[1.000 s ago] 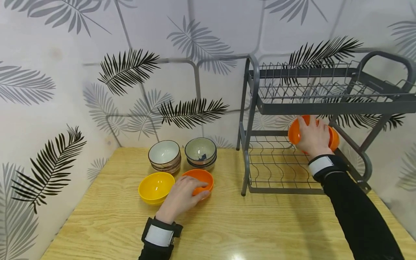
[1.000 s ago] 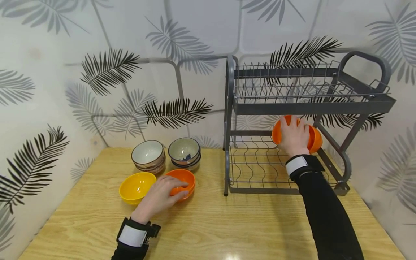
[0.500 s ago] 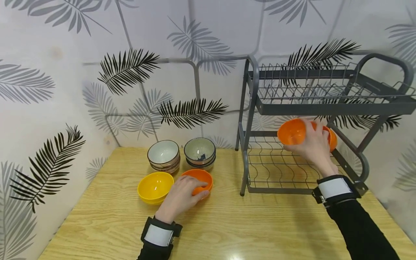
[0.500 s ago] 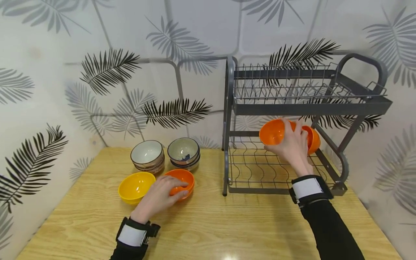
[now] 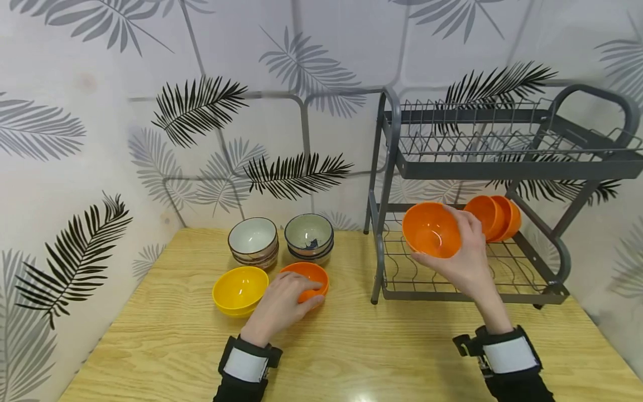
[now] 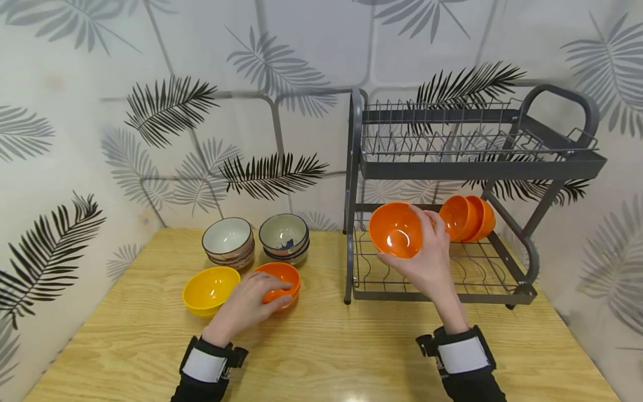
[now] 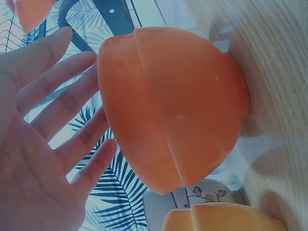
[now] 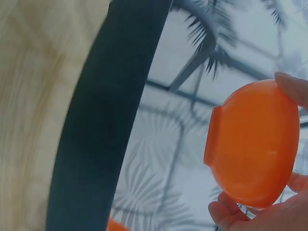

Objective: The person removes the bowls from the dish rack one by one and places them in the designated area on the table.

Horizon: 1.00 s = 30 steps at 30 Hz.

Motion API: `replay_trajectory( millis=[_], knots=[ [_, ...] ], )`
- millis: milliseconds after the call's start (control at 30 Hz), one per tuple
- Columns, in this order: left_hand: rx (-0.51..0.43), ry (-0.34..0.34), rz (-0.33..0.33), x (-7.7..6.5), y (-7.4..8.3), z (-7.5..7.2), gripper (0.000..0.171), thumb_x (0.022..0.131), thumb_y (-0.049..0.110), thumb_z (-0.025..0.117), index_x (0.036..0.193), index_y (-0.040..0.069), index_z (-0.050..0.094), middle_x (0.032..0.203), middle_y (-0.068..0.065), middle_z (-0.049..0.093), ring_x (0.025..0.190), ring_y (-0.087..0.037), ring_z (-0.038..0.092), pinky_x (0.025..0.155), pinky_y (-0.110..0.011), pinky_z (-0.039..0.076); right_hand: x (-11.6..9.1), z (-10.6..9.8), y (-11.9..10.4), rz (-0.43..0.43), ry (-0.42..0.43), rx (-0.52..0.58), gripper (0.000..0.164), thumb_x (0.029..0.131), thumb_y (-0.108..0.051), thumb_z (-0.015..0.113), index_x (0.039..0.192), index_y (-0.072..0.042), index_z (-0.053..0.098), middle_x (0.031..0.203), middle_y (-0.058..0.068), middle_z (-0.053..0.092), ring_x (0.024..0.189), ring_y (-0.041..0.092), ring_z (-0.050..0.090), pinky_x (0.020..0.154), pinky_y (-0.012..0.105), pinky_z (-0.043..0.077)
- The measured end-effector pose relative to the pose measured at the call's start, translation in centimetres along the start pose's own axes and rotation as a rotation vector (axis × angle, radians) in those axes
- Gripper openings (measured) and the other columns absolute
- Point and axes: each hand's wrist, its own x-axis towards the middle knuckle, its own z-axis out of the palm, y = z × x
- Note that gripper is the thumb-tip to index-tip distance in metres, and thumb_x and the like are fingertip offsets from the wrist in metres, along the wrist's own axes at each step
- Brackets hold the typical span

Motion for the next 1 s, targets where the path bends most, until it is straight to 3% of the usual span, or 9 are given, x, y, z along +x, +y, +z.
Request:
replay_trajectory(
  millis=[367,500,667,800,1000],
  knots=[
    [0.03,0.151,0.152,0.4,0.8,-0.1,0.041,0.094,0.025,0.071,0.134,0.014,0.066,0.133,-0.002,0.069,0.122,-0.024,0.063,0.113,-0.047,0.045,-2.9,3.2,-2.6,-0.123,-0.154,0.121,0.096,0.067,-0.018,0.093,0.149,-0.012,0.043,0.149,0.02,0.037,0.129,0.042,0.043,0.096,0.066,0.049],
    [-0.004,0.226,0.249,0.5,1.9,-0.3,0.05,0.093,0.021,0.073,0.141,0.014,0.059,0.142,-0.003,0.062,0.129,-0.024,0.06,0.111,-0.044,0.048,-3.4,4.1,-3.0,-0.155,-0.244,0.136,0.097,0.067,-0.021,0.093,0.148,-0.012,0.042,0.147,0.02,0.041,0.125,0.041,0.049,0.094,0.064,0.052],
    [-0.009,0.254,0.362,0.6,3.2,-0.6,0.059,0.093,0.011,0.071,0.148,0.015,0.05,0.151,-0.008,0.053,0.136,-0.026,0.054,0.112,-0.046,0.048,-3.8,5.0,-3.2,-0.193,-0.299,0.19,0.098,0.067,-0.019,0.093,0.149,-0.012,0.041,0.145,0.018,0.045,0.123,0.04,0.052,0.093,0.061,0.055],
    [0.02,0.265,0.42,0.6,3.8,-0.7,0.054,0.092,0.009,0.071,0.144,0.016,0.054,0.153,-0.007,0.05,0.141,-0.026,0.049,0.115,-0.045,0.046,-4.2,5.3,-3.1,-0.204,-0.329,0.236,0.098,0.068,-0.02,0.093,0.15,-0.014,0.039,0.144,0.017,0.046,0.121,0.039,0.053,0.091,0.054,0.056],
    [0.065,0.261,0.476,0.6,4.4,-0.7,0.038,0.091,0.017,0.074,0.129,0.017,0.067,0.142,-0.002,0.062,0.141,-0.023,0.049,0.122,-0.041,0.036,-4.5,5.4,-3.1,-0.198,-0.374,0.289,0.099,0.071,-0.019,0.091,0.153,-0.015,0.036,0.146,0.017,0.045,0.122,0.037,0.053,0.088,0.043,0.055]
  ],
)
